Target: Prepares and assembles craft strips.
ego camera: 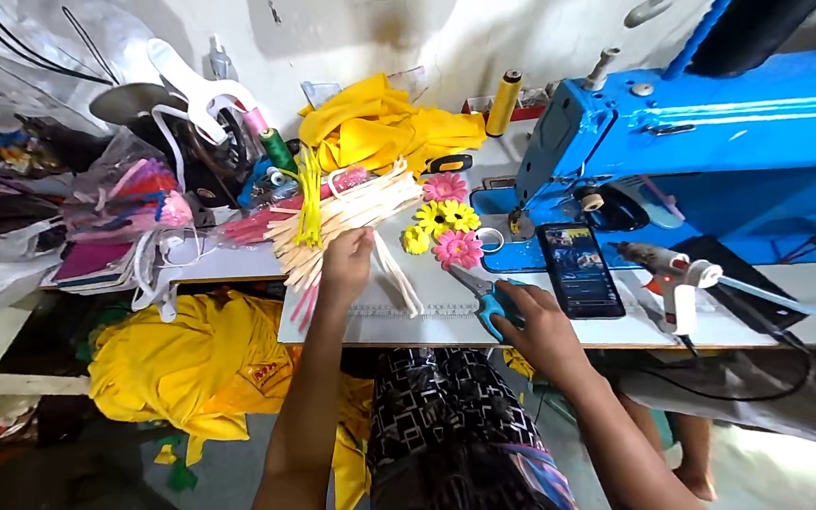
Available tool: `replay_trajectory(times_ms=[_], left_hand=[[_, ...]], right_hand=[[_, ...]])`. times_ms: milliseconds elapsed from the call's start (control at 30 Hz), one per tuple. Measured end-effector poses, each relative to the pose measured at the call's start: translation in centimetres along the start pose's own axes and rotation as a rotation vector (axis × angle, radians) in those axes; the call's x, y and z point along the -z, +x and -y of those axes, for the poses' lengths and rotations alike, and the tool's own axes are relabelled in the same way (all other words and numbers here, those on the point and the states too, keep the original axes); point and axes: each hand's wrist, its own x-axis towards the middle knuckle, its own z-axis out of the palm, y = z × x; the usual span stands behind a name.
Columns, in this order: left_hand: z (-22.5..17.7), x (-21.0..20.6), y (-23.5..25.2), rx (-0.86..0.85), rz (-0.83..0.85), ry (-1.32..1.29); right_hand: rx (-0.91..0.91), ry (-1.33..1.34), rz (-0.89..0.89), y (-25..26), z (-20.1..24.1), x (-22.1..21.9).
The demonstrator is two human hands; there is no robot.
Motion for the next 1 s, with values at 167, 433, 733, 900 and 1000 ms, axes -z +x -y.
replay_trajectory(times_ms=[167, 433, 733, 900, 1000], left_hand=[[0.7, 3.3, 0.1, -0.048, 0.018, 0.223], [-0.7, -0.7, -5.7, 0.04, 0.137, 0.558], [-0.4, -5.9, -5.3, 0.046, 0.246, 0.62], [1.4, -4.9, -2.9, -0.093, 0.22, 0.563], [2.6, -3.9, -2.5, -0.178, 0.237, 0.481]], right_hand=[[0.037, -0.016, -0.049, -0.4, -0.4, -0.2], [0.061, -0.095, -0.036, 0.3, -1.5, 0.2], [0.087, -0.055, -0.121, -0.4, -2.3, -0.3], [0.105, -0.031, -0.21, -0.8, -2.8, -1.2], [0.116, -0.029, -0.275, -0.9, -2.8, -1.7]])
